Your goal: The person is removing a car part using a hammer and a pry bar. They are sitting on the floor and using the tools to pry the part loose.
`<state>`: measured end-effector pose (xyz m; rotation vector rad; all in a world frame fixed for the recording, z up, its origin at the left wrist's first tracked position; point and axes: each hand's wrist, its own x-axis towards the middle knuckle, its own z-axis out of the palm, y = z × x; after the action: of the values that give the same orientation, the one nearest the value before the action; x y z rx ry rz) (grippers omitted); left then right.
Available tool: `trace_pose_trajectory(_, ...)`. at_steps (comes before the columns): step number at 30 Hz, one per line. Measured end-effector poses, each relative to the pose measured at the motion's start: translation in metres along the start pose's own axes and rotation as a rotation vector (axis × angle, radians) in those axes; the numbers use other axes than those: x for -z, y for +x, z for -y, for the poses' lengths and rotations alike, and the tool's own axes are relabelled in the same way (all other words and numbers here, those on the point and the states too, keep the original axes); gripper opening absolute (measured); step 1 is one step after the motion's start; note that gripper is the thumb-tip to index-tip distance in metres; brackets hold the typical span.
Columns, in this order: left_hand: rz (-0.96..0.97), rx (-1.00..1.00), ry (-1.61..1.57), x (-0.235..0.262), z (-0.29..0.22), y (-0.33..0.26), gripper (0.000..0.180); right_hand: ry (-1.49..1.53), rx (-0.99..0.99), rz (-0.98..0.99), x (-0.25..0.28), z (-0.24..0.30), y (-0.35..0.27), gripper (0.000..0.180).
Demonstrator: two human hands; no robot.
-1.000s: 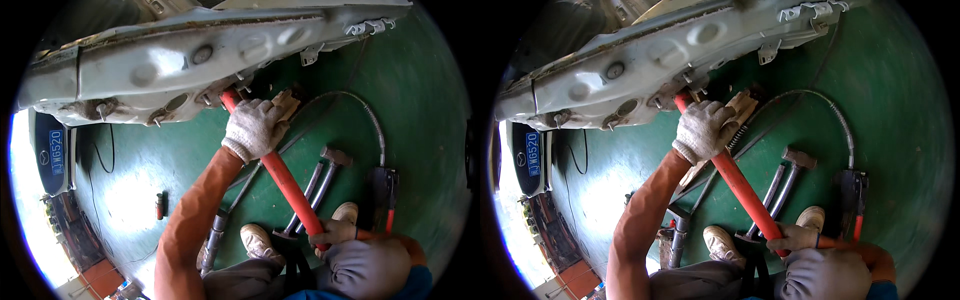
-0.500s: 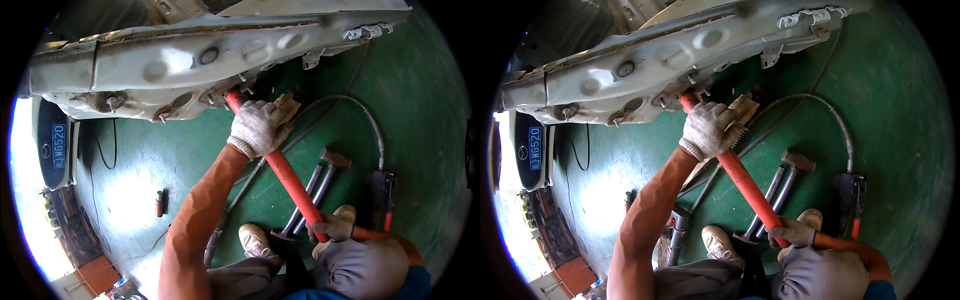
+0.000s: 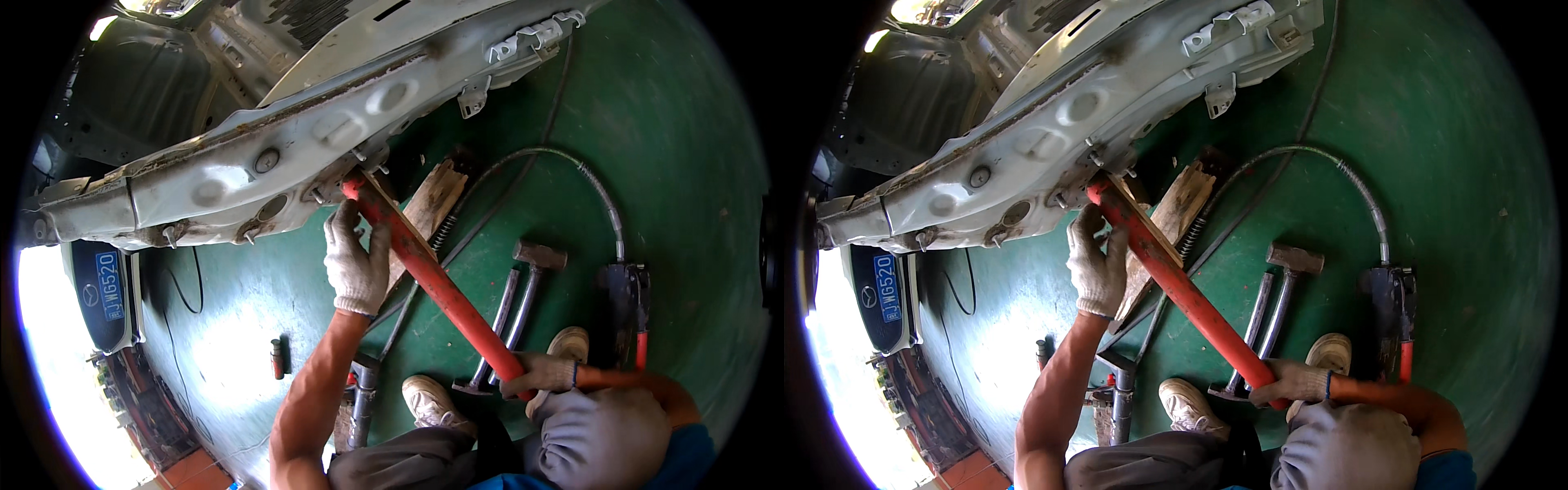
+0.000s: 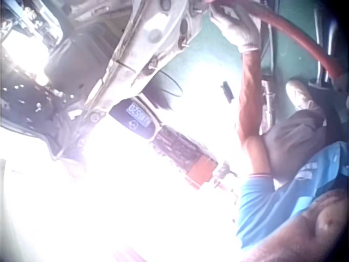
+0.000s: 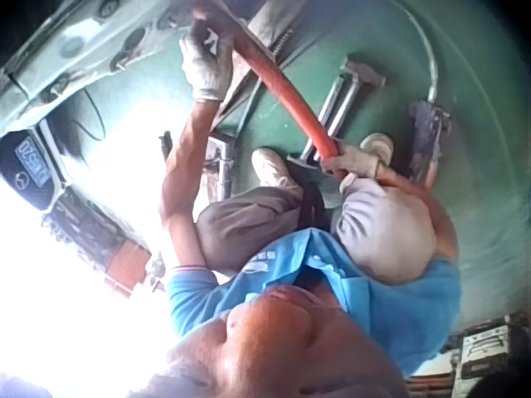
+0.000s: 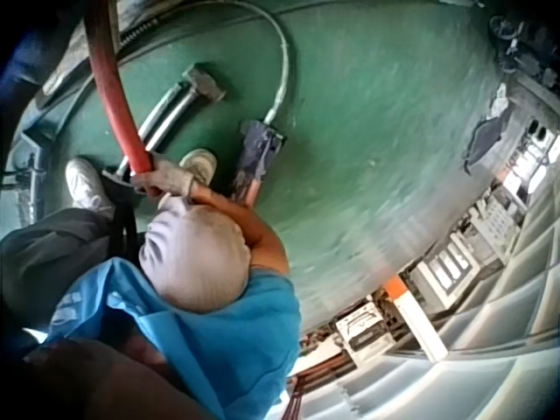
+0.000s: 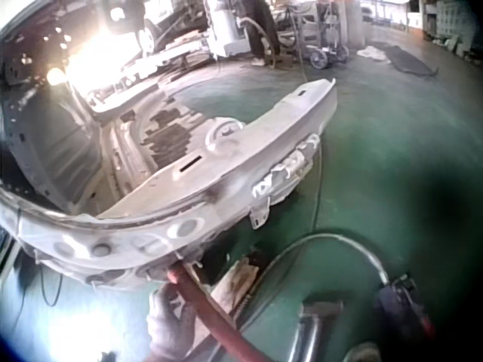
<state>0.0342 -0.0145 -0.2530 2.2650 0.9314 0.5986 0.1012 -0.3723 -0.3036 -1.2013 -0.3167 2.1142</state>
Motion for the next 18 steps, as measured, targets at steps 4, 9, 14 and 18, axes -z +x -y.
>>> trace_pose_trajectory(4,0.061,0.558,-0.517,-0.009,0.030,0.011,0.040,0.008,-0.079,-0.096,-0.004,0.006,-0.006,0.034)
trace_pose_trajectory(9,0.304,0.705,-1.132,-0.015,0.049,0.023,0.034,-0.036,0.035,-0.178,0.003,0.015,-0.026,0.031)
trace_pose_trajectory(14,0.481,0.666,-1.300,-0.015,0.056,0.025,0.038,-0.270,0.016,-0.248,0.011,-0.011,-0.036,0.032)
trace_pose_trajectory(18,0.502,0.648,-1.274,-0.018,0.061,0.020,0.043,-0.332,-0.006,-0.289,0.011,-0.024,-0.040,0.038)
